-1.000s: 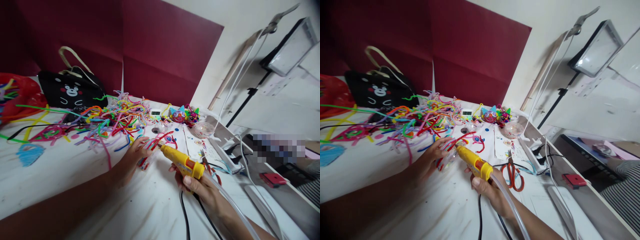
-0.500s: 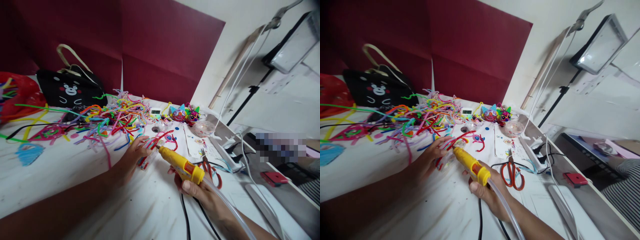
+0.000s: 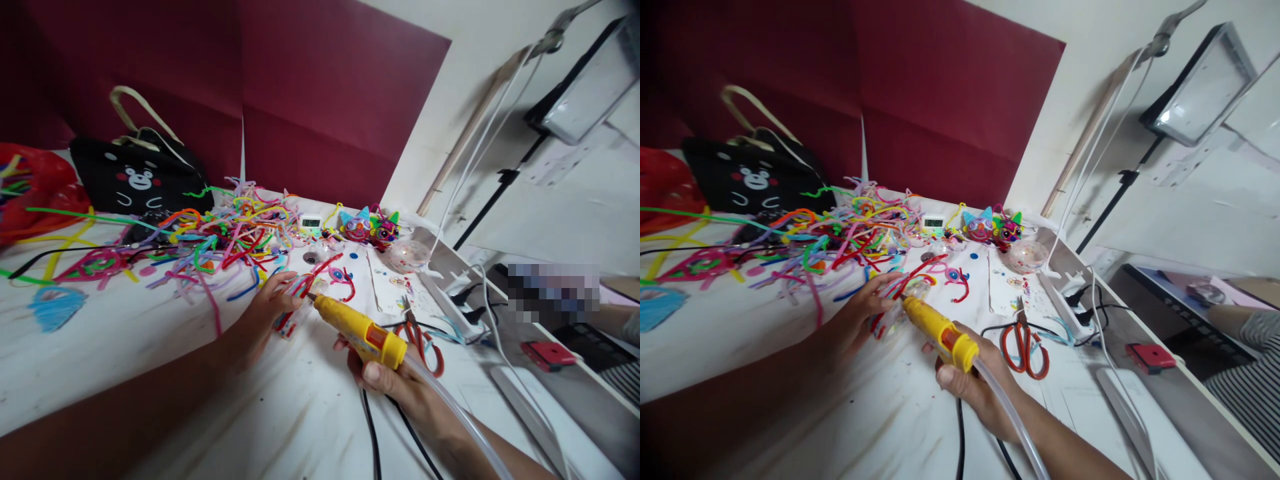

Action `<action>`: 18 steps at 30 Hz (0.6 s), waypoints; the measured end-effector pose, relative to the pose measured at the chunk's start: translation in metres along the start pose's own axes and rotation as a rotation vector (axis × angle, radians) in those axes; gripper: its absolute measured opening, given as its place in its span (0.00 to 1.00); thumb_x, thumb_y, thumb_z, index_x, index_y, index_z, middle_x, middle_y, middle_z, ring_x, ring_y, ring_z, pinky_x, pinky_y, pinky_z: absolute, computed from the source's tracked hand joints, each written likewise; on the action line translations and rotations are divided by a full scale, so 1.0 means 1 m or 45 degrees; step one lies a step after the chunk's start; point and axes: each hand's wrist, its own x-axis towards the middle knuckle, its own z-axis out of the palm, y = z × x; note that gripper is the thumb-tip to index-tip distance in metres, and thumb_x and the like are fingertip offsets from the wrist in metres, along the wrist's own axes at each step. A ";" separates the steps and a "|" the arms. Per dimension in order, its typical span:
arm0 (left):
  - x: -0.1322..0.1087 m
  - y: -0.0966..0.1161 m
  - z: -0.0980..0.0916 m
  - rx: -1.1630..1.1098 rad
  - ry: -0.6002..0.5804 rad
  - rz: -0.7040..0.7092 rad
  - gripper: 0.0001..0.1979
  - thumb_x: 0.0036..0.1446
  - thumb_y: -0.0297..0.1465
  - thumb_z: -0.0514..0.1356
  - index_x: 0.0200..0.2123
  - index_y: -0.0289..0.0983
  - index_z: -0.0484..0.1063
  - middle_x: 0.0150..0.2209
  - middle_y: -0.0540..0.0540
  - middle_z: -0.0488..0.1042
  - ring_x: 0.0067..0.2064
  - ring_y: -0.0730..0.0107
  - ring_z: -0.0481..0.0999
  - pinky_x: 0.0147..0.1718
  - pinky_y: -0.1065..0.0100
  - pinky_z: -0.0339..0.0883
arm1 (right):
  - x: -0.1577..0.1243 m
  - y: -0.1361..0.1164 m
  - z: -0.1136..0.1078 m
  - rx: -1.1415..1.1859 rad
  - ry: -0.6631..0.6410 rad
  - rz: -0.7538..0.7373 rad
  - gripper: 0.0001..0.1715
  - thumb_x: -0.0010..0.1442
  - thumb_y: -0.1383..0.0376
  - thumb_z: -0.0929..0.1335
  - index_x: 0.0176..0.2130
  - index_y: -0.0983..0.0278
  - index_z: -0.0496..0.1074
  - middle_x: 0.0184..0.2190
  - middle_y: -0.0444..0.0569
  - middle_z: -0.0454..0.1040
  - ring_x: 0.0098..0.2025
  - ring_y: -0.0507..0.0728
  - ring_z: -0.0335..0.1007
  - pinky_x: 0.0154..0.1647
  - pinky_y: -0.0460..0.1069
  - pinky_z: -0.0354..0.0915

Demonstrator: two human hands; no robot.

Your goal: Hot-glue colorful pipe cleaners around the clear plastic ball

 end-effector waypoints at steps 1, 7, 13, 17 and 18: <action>0.000 0.000 0.000 0.004 0.000 -0.001 0.34 0.38 0.35 0.67 0.53 0.40 0.69 0.34 0.52 0.79 0.36 0.65 0.75 0.35 0.68 0.63 | 0.000 0.000 0.000 -0.011 0.000 -0.007 0.20 0.65 0.48 0.67 0.47 0.57 0.77 0.33 0.44 0.70 0.33 0.53 0.64 0.35 0.48 0.61; 0.001 -0.002 0.000 -0.022 0.029 0.002 0.33 0.39 0.35 0.67 0.53 0.41 0.69 0.34 0.53 0.79 0.38 0.65 0.76 0.37 0.69 0.65 | 0.003 -0.004 -0.002 -0.156 0.061 -0.064 0.19 0.66 0.48 0.66 0.46 0.57 0.76 0.36 0.46 0.72 0.39 0.57 0.67 0.41 0.48 0.63; 0.004 -0.002 -0.001 -0.013 0.040 -0.008 0.35 0.36 0.35 0.67 0.52 0.40 0.69 0.34 0.53 0.79 0.36 0.66 0.75 0.33 0.70 0.63 | 0.003 -0.007 -0.004 -0.138 0.064 -0.042 0.20 0.66 0.47 0.66 0.40 0.59 0.74 0.36 0.47 0.72 0.40 0.58 0.69 0.41 0.49 0.65; 0.000 0.001 0.000 0.001 0.035 0.002 0.34 0.37 0.35 0.67 0.53 0.40 0.68 0.33 0.53 0.79 0.31 0.68 0.73 0.27 0.71 0.57 | 0.004 -0.007 -0.006 -0.184 0.072 0.012 0.25 0.64 0.43 0.65 0.39 0.61 0.75 0.33 0.47 0.71 0.36 0.57 0.67 0.39 0.50 0.65; -0.001 0.002 0.001 -0.001 0.037 0.004 0.34 0.38 0.34 0.67 0.53 0.39 0.68 0.34 0.52 0.79 0.31 0.68 0.73 0.26 0.71 0.57 | 0.004 -0.005 -0.007 -0.197 0.068 0.022 0.26 0.64 0.43 0.65 0.41 0.61 0.76 0.32 0.47 0.71 0.34 0.57 0.66 0.39 0.50 0.66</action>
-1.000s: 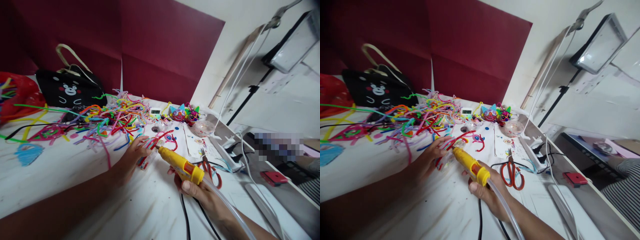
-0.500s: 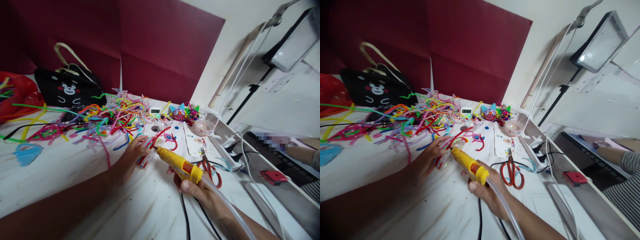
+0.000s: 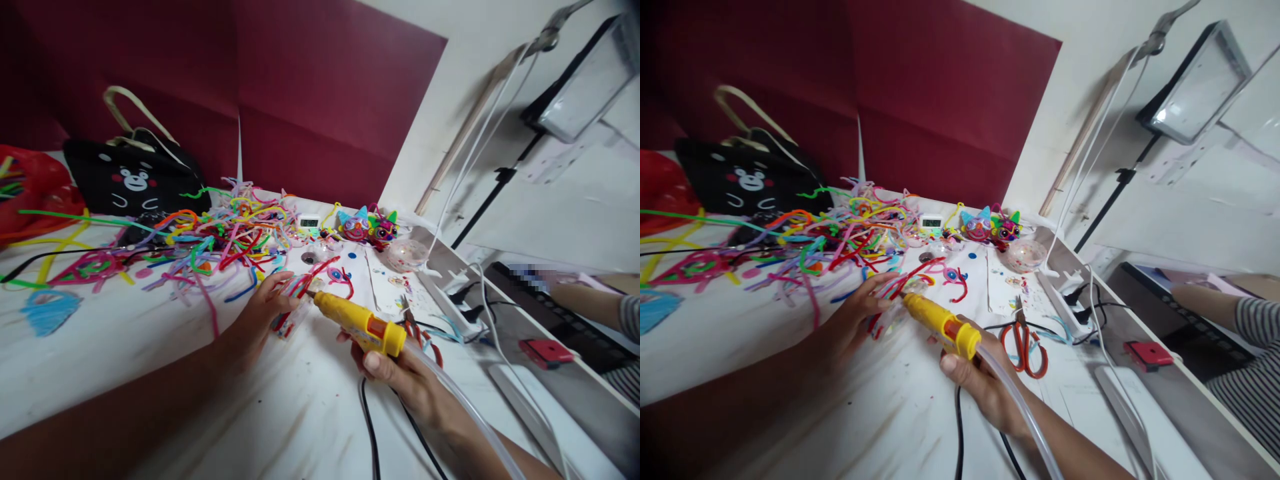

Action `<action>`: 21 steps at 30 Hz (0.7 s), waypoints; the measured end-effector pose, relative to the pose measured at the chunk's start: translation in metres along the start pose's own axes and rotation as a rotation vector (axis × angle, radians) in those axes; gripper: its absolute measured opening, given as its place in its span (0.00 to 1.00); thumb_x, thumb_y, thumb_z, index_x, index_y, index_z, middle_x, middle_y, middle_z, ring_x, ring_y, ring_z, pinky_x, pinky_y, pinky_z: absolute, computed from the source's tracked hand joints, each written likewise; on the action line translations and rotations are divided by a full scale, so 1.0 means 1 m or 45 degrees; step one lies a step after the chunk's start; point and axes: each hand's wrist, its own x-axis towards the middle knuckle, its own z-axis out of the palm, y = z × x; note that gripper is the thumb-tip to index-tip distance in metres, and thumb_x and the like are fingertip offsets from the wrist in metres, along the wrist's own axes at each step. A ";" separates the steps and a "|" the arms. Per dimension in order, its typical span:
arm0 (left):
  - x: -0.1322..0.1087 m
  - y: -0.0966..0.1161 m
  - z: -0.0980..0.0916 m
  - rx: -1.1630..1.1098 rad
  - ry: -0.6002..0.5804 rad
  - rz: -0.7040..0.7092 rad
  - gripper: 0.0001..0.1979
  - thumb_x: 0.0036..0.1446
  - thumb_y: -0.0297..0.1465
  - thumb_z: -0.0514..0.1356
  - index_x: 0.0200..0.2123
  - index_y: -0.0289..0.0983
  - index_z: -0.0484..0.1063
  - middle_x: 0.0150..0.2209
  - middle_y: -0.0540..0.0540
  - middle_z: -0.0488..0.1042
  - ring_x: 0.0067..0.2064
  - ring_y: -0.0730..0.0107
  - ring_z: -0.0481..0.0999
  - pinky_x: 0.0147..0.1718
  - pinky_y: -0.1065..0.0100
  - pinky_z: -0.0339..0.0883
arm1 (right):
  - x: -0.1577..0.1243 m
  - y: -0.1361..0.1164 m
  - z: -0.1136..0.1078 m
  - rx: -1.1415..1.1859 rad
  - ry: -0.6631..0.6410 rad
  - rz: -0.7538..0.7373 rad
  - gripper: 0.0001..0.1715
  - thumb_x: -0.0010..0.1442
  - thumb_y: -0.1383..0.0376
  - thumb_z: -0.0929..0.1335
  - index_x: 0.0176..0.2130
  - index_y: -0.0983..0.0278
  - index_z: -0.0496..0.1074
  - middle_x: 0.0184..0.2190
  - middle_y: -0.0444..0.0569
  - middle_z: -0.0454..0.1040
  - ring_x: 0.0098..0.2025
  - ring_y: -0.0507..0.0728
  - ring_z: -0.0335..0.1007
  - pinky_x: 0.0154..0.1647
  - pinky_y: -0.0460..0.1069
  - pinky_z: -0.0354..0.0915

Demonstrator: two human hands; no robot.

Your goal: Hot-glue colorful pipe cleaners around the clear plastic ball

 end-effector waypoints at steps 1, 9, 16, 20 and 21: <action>-0.001 0.001 0.000 0.000 -0.001 0.000 0.34 0.38 0.34 0.67 0.53 0.39 0.68 0.35 0.52 0.79 0.31 0.68 0.73 0.26 0.71 0.57 | 0.000 0.002 -0.001 -0.002 0.008 0.018 0.26 0.64 0.43 0.65 0.43 0.61 0.76 0.32 0.47 0.71 0.34 0.57 0.66 0.40 0.51 0.66; -0.002 0.000 0.000 -0.017 -0.049 0.012 0.34 0.38 0.33 0.67 0.53 0.40 0.68 0.35 0.51 0.79 0.34 0.66 0.76 0.30 0.69 0.64 | -0.003 0.012 -0.001 0.073 0.063 0.107 0.24 0.63 0.46 0.68 0.48 0.60 0.76 0.34 0.49 0.74 0.35 0.58 0.68 0.39 0.52 0.66; 0.000 -0.001 0.000 0.013 -0.023 0.017 0.35 0.38 0.33 0.67 0.54 0.40 0.67 0.37 0.50 0.80 0.35 0.64 0.77 0.32 0.68 0.65 | -0.004 0.006 -0.002 0.013 -0.060 0.045 0.25 0.65 0.45 0.66 0.47 0.60 0.76 0.34 0.48 0.72 0.34 0.57 0.65 0.38 0.50 0.63; 0.003 -0.003 0.000 0.017 0.000 0.027 0.36 0.37 0.34 0.68 0.54 0.39 0.68 0.38 0.50 0.80 0.36 0.64 0.76 0.33 0.68 0.65 | -0.002 -0.001 0.002 0.068 -0.073 0.049 0.25 0.64 0.44 0.66 0.47 0.59 0.77 0.35 0.47 0.72 0.35 0.57 0.67 0.38 0.50 0.63; 0.004 -0.004 -0.001 0.016 0.012 0.033 0.36 0.36 0.34 0.68 0.54 0.39 0.68 0.38 0.50 0.80 0.37 0.64 0.77 0.34 0.68 0.65 | -0.002 -0.003 0.002 0.079 -0.074 0.035 0.25 0.63 0.44 0.67 0.45 0.59 0.78 0.35 0.48 0.72 0.36 0.57 0.68 0.38 0.50 0.64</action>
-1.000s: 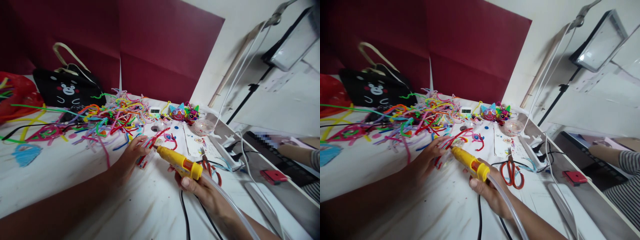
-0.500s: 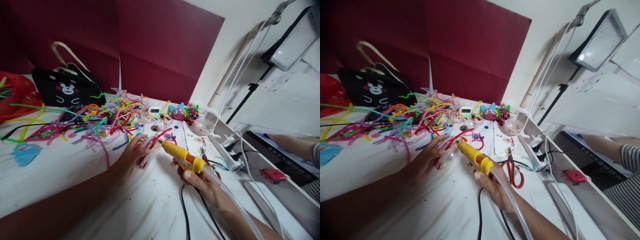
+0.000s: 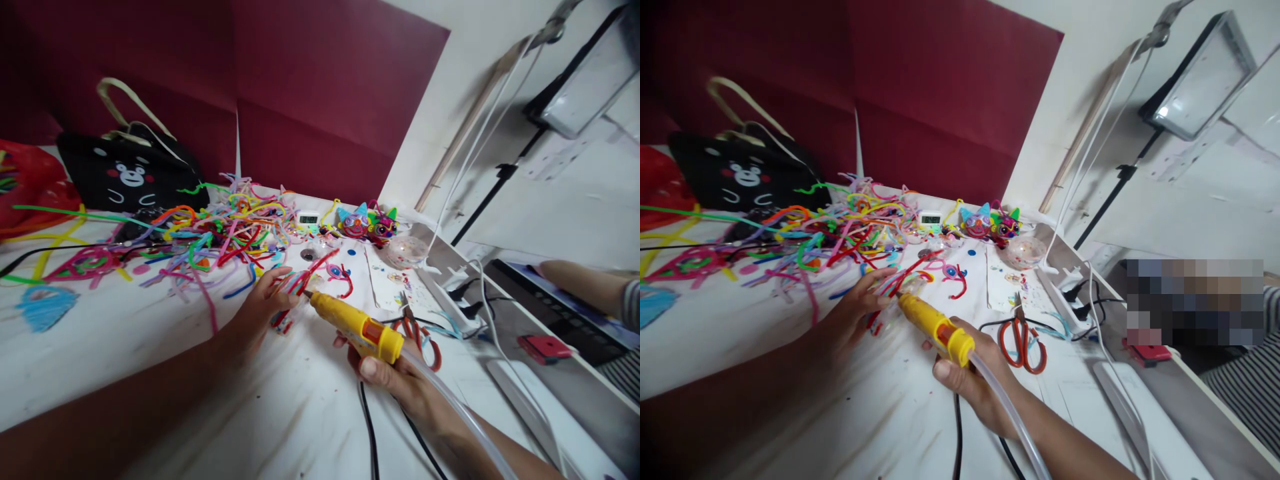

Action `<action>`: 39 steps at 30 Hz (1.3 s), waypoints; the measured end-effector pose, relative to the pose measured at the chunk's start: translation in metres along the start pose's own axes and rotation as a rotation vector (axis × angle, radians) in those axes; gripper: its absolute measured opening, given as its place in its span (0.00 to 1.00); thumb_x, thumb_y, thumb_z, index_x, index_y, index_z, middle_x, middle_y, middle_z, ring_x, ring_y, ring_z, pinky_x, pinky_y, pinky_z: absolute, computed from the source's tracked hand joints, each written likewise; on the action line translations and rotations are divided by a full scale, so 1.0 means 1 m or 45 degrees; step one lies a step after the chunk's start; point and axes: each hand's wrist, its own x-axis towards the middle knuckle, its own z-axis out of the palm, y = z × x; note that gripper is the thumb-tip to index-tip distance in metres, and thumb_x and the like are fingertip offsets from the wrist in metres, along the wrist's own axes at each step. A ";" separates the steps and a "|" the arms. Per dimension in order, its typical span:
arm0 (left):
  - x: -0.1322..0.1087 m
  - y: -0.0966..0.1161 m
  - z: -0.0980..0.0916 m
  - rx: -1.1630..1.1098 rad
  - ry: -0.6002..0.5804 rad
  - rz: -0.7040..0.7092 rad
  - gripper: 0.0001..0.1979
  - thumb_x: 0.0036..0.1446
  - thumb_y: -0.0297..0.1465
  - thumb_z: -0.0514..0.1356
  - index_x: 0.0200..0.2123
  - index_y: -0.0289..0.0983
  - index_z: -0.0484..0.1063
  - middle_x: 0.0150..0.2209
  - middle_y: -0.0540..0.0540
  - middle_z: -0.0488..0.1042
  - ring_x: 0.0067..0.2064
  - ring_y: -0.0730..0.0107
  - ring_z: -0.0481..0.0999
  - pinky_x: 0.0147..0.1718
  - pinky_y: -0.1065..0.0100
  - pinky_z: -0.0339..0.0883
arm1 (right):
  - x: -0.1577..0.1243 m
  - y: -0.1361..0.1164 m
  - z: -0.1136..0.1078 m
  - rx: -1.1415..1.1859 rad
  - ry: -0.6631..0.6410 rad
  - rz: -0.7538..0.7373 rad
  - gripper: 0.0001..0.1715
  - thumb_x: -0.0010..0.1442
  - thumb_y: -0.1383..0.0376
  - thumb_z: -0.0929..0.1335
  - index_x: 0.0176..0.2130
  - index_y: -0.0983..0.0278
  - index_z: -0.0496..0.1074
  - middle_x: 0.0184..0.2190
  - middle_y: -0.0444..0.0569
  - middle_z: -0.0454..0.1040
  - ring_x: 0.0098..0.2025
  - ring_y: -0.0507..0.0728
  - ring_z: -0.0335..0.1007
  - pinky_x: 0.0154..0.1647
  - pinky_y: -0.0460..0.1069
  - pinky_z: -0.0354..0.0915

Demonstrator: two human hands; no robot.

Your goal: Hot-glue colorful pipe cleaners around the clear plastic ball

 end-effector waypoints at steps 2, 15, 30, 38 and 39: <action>0.002 -0.001 0.000 0.001 0.015 0.001 0.36 0.36 0.34 0.68 0.53 0.40 0.69 0.38 0.49 0.81 0.38 0.63 0.77 0.37 0.67 0.66 | 0.001 -0.002 0.001 0.019 -0.011 -0.035 0.23 0.62 0.44 0.68 0.43 0.59 0.78 0.36 0.48 0.73 0.36 0.58 0.68 0.37 0.50 0.64; -0.006 0.004 0.002 -0.013 -0.021 0.030 0.35 0.37 0.32 0.67 0.53 0.41 0.68 0.36 0.51 0.81 0.36 0.63 0.78 0.34 0.66 0.67 | 0.000 0.013 -0.006 0.093 0.137 0.073 0.23 0.62 0.46 0.69 0.46 0.59 0.77 0.35 0.49 0.73 0.34 0.57 0.65 0.35 0.50 0.63; -0.003 0.002 -0.001 -0.001 -0.019 0.023 0.36 0.37 0.32 0.68 0.54 0.40 0.68 0.37 0.49 0.81 0.37 0.62 0.78 0.35 0.66 0.67 | 0.001 0.001 -0.001 -0.012 0.026 -0.078 0.22 0.64 0.45 0.67 0.40 0.60 0.77 0.30 0.45 0.69 0.32 0.55 0.64 0.37 0.49 0.63; 0.001 0.001 -0.001 -0.015 0.025 0.024 0.36 0.35 0.32 0.68 0.53 0.41 0.70 0.36 0.50 0.81 0.38 0.62 0.78 0.37 0.65 0.68 | 0.000 -0.001 0.000 0.022 -0.002 -0.073 0.22 0.63 0.45 0.68 0.41 0.60 0.75 0.33 0.46 0.71 0.35 0.57 0.67 0.37 0.49 0.64; 0.000 0.001 0.000 -0.018 0.027 0.019 0.35 0.35 0.32 0.67 0.53 0.41 0.70 0.35 0.51 0.81 0.37 0.63 0.78 0.36 0.66 0.68 | 0.000 -0.001 -0.001 0.018 0.010 -0.079 0.22 0.63 0.45 0.67 0.38 0.60 0.75 0.31 0.45 0.69 0.34 0.56 0.66 0.37 0.49 0.63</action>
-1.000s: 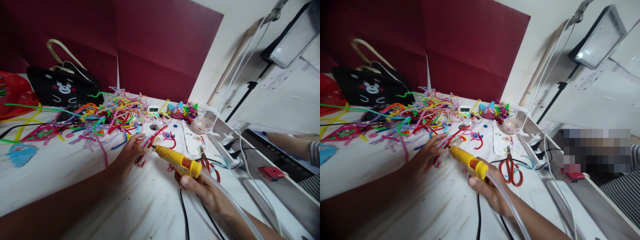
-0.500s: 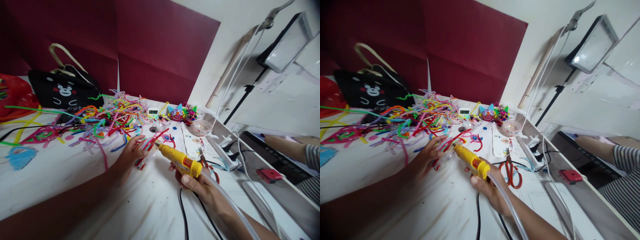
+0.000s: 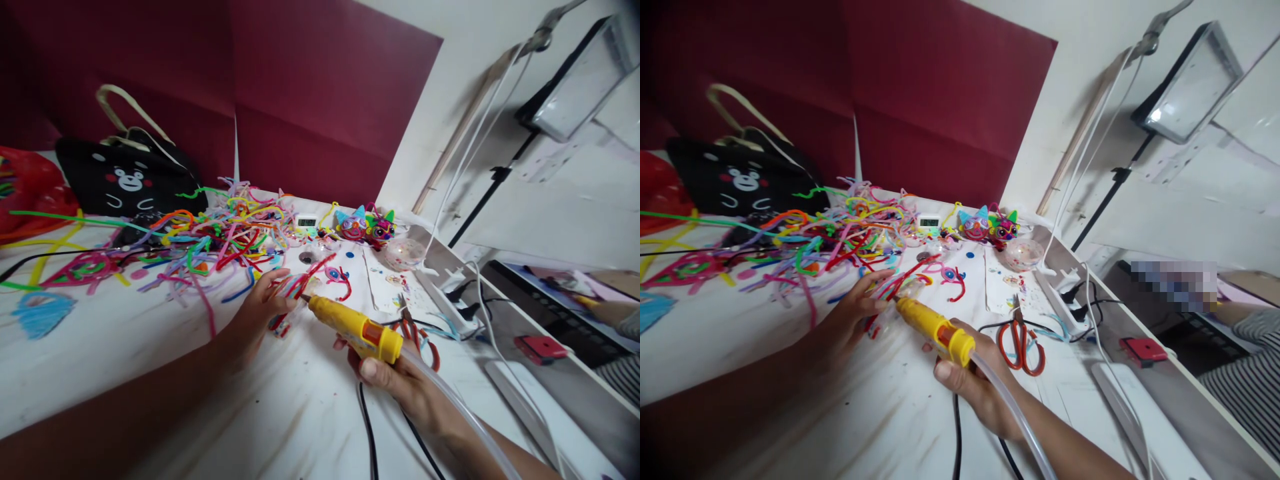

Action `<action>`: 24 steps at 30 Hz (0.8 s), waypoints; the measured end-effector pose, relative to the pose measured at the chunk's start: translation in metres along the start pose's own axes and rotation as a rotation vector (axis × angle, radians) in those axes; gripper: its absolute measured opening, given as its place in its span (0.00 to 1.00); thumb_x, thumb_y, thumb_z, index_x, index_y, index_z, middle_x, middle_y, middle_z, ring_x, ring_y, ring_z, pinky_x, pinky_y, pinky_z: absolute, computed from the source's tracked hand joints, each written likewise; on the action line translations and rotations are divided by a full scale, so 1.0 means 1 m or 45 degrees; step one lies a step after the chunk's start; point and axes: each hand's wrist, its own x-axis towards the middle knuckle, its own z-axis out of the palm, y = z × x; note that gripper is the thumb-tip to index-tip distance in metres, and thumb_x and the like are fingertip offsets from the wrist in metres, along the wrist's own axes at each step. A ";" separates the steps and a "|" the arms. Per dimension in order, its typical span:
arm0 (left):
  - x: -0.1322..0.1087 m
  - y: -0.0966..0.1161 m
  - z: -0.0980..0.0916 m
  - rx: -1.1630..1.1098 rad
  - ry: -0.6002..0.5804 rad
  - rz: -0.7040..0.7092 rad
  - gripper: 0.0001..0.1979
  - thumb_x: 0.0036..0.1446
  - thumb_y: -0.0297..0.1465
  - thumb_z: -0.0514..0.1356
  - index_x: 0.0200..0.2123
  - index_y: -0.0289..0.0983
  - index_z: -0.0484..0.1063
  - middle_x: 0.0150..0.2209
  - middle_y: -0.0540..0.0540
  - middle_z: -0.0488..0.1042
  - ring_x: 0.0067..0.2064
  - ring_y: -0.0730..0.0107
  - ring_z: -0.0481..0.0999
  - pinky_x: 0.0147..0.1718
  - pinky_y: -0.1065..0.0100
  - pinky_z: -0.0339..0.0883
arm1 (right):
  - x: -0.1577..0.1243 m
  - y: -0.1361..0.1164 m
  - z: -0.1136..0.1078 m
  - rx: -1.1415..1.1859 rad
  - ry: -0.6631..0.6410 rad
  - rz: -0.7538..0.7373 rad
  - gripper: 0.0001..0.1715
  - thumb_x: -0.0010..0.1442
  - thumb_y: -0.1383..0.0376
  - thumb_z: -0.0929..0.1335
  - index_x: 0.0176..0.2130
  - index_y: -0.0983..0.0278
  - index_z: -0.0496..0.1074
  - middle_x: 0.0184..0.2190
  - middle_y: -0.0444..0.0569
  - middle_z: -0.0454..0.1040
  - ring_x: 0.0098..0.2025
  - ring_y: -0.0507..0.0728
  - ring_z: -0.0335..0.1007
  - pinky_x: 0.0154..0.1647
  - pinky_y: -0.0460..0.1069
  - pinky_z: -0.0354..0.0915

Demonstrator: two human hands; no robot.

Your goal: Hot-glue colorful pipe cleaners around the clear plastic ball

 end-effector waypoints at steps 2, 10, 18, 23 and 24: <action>-0.001 0.001 0.000 -0.006 -0.009 -0.008 0.35 0.35 0.32 0.67 0.53 0.41 0.70 0.35 0.52 0.81 0.36 0.64 0.78 0.35 0.67 0.67 | 0.000 0.001 -0.001 -0.012 0.026 0.002 0.21 0.64 0.45 0.67 0.36 0.60 0.73 0.29 0.45 0.67 0.32 0.55 0.63 0.35 0.49 0.62; -0.008 0.005 0.001 -0.039 -0.103 -0.024 0.36 0.36 0.32 0.68 0.54 0.42 0.67 0.38 0.51 0.81 0.38 0.62 0.79 0.38 0.65 0.68 | 0.002 0.014 -0.004 0.143 0.110 0.140 0.21 0.64 0.48 0.68 0.47 0.60 0.74 0.33 0.46 0.69 0.32 0.53 0.61 0.32 0.48 0.59; -0.009 0.006 0.002 -0.028 -0.107 0.006 0.37 0.37 0.32 0.67 0.55 0.42 0.67 0.38 0.50 0.81 0.36 0.63 0.78 0.36 0.66 0.67 | 0.002 0.009 -0.003 0.134 0.060 0.137 0.24 0.63 0.46 0.68 0.46 0.61 0.75 0.30 0.45 0.67 0.31 0.53 0.61 0.31 0.48 0.57; -0.009 0.006 0.000 -0.015 -0.112 -0.002 0.38 0.38 0.32 0.67 0.57 0.41 0.66 0.37 0.50 0.81 0.38 0.62 0.79 0.36 0.66 0.68 | 0.001 0.005 -0.003 0.104 0.015 0.117 0.25 0.63 0.45 0.68 0.48 0.60 0.76 0.33 0.47 0.71 0.34 0.55 0.63 0.33 0.49 0.58; -0.008 0.006 0.000 -0.014 -0.109 -0.001 0.37 0.38 0.32 0.67 0.57 0.41 0.66 0.37 0.51 0.81 0.38 0.62 0.79 0.36 0.67 0.68 | 0.001 0.004 -0.002 0.102 0.001 0.107 0.25 0.62 0.45 0.68 0.48 0.60 0.76 0.35 0.48 0.72 0.35 0.56 0.63 0.33 0.49 0.58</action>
